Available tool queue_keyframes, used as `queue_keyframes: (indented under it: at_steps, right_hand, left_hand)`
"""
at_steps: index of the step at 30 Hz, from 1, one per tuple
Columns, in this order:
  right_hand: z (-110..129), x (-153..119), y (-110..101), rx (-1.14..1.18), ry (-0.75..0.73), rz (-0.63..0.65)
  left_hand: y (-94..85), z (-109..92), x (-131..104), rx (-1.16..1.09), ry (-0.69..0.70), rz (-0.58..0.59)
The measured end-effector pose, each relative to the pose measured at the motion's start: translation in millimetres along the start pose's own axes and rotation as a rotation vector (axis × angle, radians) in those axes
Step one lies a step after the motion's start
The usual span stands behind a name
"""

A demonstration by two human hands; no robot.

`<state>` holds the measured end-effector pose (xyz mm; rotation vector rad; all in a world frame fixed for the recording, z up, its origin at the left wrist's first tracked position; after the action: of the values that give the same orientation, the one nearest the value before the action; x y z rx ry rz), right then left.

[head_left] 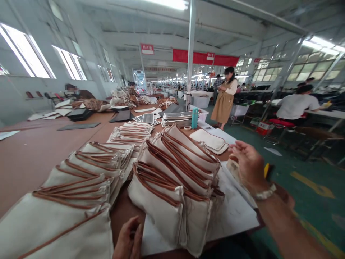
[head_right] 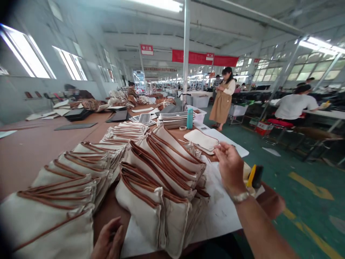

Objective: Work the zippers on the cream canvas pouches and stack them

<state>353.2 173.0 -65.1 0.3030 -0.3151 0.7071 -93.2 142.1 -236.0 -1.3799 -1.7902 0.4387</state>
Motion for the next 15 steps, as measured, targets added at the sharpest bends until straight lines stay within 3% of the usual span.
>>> queue_keyframes:
  at_steps: [3, 6, 10, 12, 15]
  right_hand:
    - [25, -85, -43, 0.002, -0.019, -0.026]
    - [32, -164, -63, -0.056, 0.032, 0.026]
    - [34, -234, -46, 0.022, 0.043, 0.238]
    - [38, -249, -31, 0.071, 0.024, 0.331]
    - [49, -250, -11, 0.116, -0.035, 0.446]
  left_hand:
    - [-23.9, -48, -3, 0.036, 0.242, -0.115]
    - [-45.0, -103, 4, 0.135, 0.576, -0.158]
    - [-52.6, -154, 26, 0.253, 0.84, -0.074]
    - [-50.8, -165, 34, 0.296, 0.892, 0.001]
    - [-51.5, -166, 36, 0.341, 0.908, 0.063]
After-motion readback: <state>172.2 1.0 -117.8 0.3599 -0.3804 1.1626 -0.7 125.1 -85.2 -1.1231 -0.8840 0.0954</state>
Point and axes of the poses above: each hand's wrist, its own x-axis towards the middle knuckle, its own y-axis out of the palm, z = x × y, the point moved 3 cm from there along x, towards the middle knuckle, and after that the axes turned 10 degrees about x, right-handed, at the moved point
